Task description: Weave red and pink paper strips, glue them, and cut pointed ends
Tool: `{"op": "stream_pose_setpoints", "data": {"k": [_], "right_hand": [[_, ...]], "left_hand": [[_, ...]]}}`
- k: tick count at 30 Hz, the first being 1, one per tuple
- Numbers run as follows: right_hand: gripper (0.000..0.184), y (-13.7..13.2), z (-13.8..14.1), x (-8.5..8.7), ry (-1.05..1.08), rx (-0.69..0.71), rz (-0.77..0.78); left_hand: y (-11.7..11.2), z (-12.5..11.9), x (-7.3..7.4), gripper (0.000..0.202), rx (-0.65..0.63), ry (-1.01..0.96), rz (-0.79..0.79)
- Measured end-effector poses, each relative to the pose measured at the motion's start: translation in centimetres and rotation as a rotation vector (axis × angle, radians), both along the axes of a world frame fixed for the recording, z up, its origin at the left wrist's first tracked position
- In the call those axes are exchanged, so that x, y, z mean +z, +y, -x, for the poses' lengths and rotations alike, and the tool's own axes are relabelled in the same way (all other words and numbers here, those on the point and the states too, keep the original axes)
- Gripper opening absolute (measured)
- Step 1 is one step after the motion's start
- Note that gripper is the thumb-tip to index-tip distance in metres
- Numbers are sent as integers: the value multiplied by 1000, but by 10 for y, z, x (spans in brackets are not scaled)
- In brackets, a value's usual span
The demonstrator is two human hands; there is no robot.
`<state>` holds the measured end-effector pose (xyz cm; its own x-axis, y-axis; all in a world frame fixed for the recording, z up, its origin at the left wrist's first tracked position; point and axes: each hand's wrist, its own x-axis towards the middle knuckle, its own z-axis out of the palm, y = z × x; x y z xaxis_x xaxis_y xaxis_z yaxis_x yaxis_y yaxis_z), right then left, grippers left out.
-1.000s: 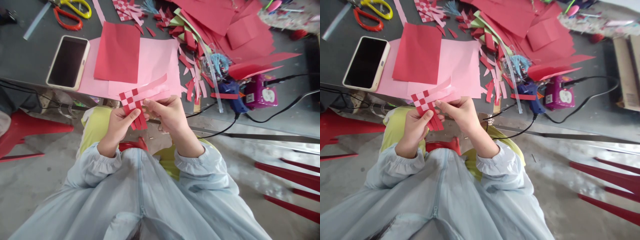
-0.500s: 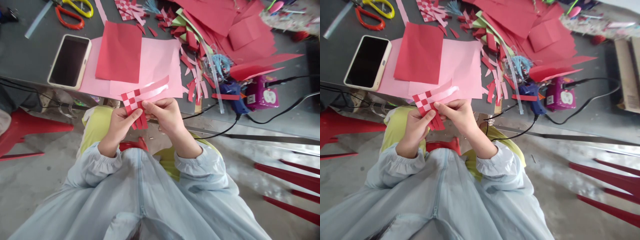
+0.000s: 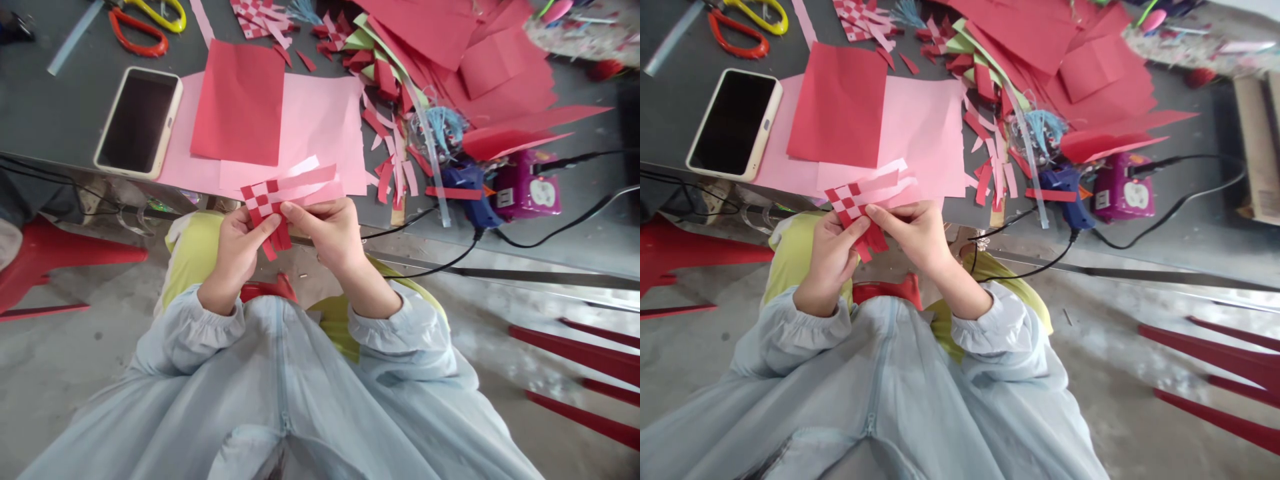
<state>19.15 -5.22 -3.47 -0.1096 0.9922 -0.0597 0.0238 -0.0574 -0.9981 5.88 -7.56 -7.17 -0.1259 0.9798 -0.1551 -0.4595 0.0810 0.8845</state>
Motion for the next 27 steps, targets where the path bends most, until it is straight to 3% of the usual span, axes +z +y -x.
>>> {"op": "stream_pose_setpoints", "data": {"k": [7,15,20,27], "right_hand": [[35,2,-5,10,-94,28,-19],[32,3,-23,15,-340,165,-289],[17,1,-22,14,-288,195,-256],[19,2,-19,5,-200,90,-289]], "left_hand": [[3,3,0,33,-29,67,-70],[6,18,10,26,39,205,-139],[4,18,6,20,37,272,-201],[1,16,10,18,-21,282,-179]]}}
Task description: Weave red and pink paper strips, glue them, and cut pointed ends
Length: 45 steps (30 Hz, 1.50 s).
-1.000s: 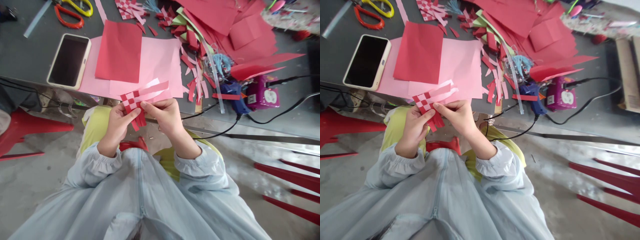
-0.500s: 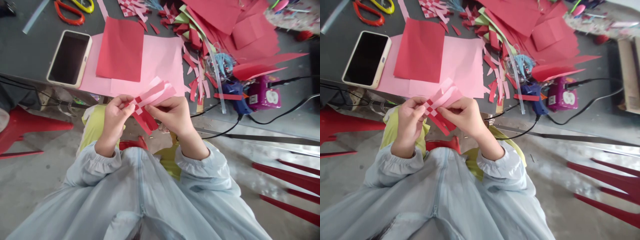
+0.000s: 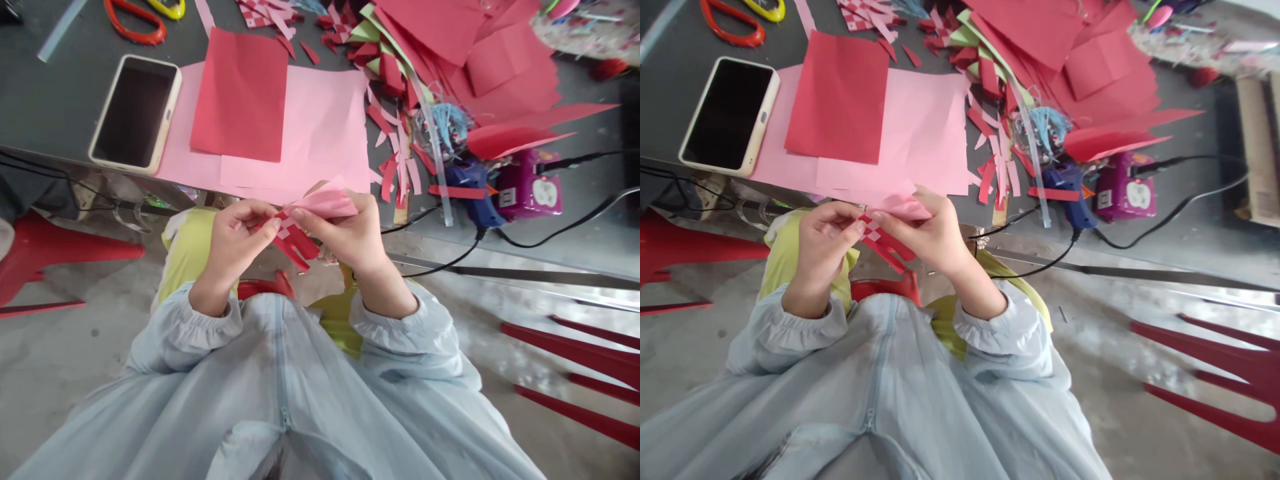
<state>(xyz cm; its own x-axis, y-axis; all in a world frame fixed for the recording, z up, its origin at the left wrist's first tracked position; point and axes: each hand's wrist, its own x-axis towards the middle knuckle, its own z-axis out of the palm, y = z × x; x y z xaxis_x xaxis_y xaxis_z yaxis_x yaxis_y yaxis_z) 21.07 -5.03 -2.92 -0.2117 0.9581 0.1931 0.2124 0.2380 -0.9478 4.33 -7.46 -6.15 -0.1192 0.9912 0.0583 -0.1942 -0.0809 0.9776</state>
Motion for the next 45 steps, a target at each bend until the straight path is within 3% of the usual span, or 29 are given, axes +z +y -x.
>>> {"op": "stream_pose_setpoints", "data": {"k": [5,11,22,26,31,34,40,45], "right_hand": [[15,0,-2,0,-84,90,-154],[25,-1,-3,0,-214,134,-330],[16,-4,-4,-7,-246,193,-529],[14,-4,-1,-5,-227,140,-448],[29,-4,0,-3,-189,-9,-226],[29,-5,1,-3,-163,-26,-135],[19,-4,4,-1,-78,-117,-45],[28,-1,4,2,1,-209,30]], "left_hand": [[-1,-2,2,5,-9,41,-11],[-2,-4,1,8,55,167,-46],[-4,-3,0,12,44,210,-64],[-3,-2,-2,14,52,184,-47],[-1,0,-3,8,23,127,-3],[-1,-2,-3,3,6,131,3],[2,-4,1,6,36,65,66],[1,-2,-1,2,-25,3,71]]}}
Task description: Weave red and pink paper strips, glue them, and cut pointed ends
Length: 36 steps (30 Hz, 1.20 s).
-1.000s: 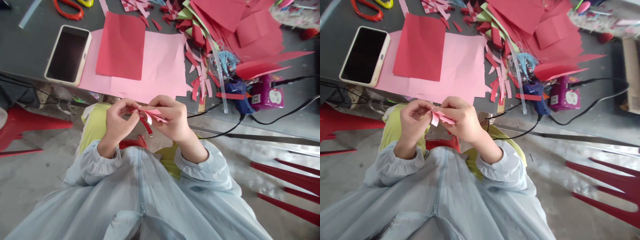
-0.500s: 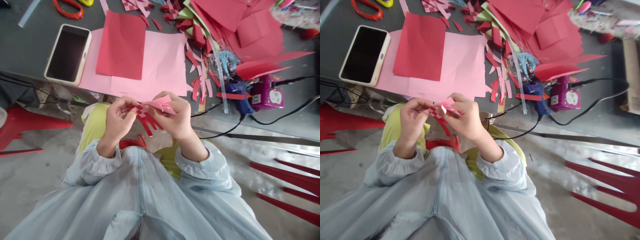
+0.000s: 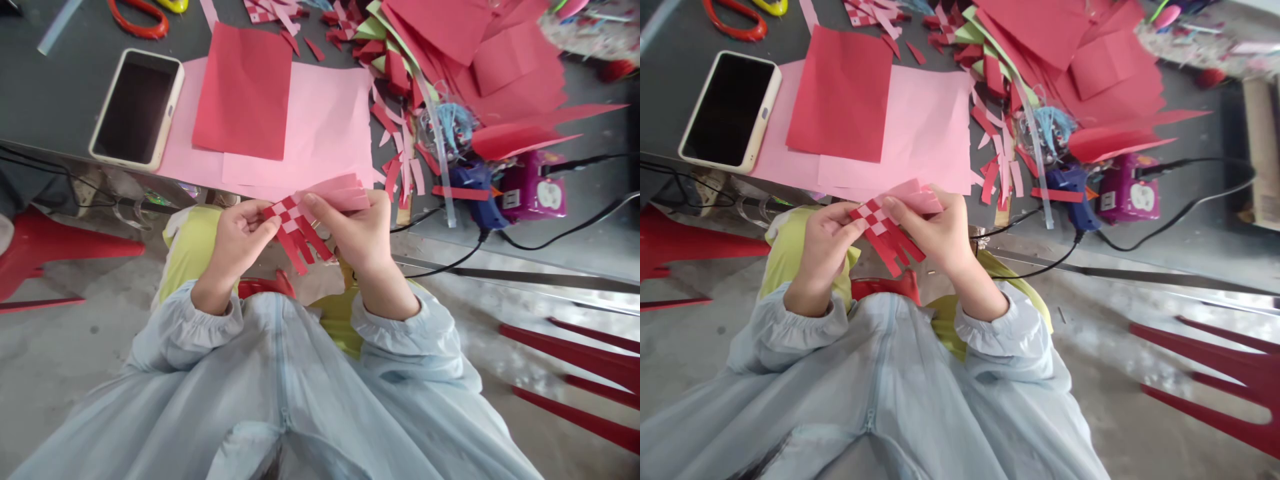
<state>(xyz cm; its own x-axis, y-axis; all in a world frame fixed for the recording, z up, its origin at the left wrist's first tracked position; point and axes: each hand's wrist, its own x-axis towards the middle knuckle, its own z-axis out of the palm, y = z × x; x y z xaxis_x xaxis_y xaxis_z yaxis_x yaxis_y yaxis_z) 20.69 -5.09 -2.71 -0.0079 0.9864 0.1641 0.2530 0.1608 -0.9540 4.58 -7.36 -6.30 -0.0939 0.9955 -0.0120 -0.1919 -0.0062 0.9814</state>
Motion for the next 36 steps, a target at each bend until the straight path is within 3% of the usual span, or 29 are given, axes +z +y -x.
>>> {"op": "stream_pose_setpoints", "data": {"k": [5,10,15,23,30,36], "right_hand": [[36,5,-6,4,-43,158,136],[19,8,-10,7,19,322,168],[9,7,-10,5,31,316,132],[12,7,-12,4,-6,330,112],[20,9,-11,2,75,322,235],[32,10,-11,-8,191,223,355]], "left_hand": [[0,0,-3,19,99,-88,3],[2,-2,1,25,143,-182,35],[2,-3,0,27,172,-169,40],[1,-3,0,26,173,-153,42],[-1,-2,3,25,104,-166,94],[-2,-1,4,25,54,-157,106]]}}
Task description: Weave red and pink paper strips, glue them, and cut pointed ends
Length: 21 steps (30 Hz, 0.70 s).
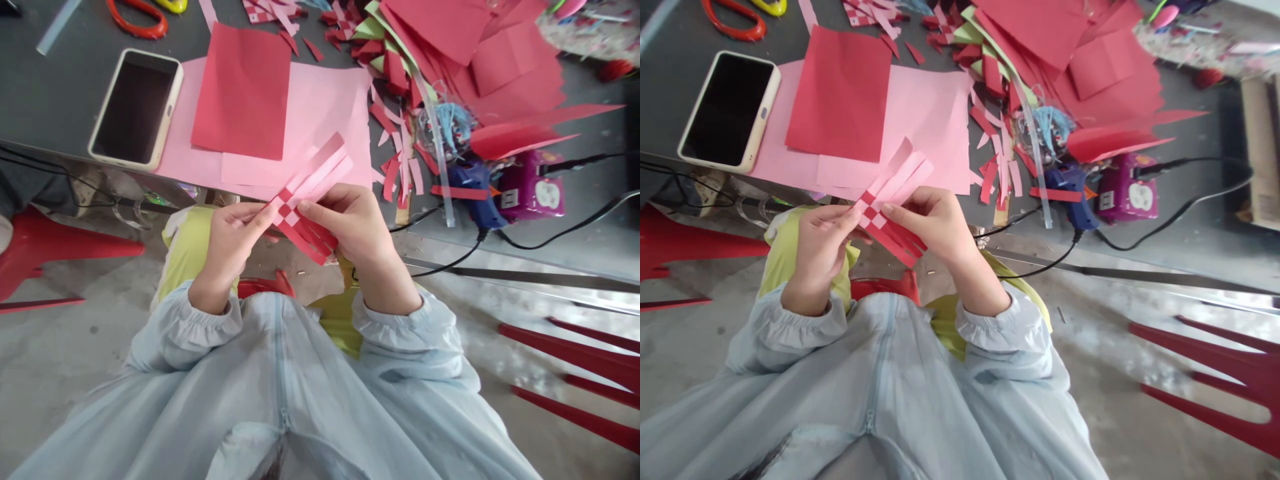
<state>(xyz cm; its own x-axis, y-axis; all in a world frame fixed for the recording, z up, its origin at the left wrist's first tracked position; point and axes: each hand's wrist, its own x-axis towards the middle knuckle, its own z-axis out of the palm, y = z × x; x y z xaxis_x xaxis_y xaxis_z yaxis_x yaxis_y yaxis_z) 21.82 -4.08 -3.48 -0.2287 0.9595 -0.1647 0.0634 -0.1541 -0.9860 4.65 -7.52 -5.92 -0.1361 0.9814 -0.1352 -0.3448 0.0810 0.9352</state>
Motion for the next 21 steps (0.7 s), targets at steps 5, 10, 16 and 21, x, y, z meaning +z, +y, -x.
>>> {"op": "stream_pose_setpoints", "data": {"k": [5,10,16,21], "right_hand": [[34,0,-1,-2,-17,-14,4],[40,0,1,5,-66,-26,-34],[44,0,-2,19,-144,227,37],[34,-1,-2,18,-180,304,63]], "left_hand": [[-1,1,-1,30,-28,1,-19],[-1,3,-3,30,-140,67,-21],[2,1,-2,29,2,68,-46],[4,0,-2,31,45,81,-71]]}}
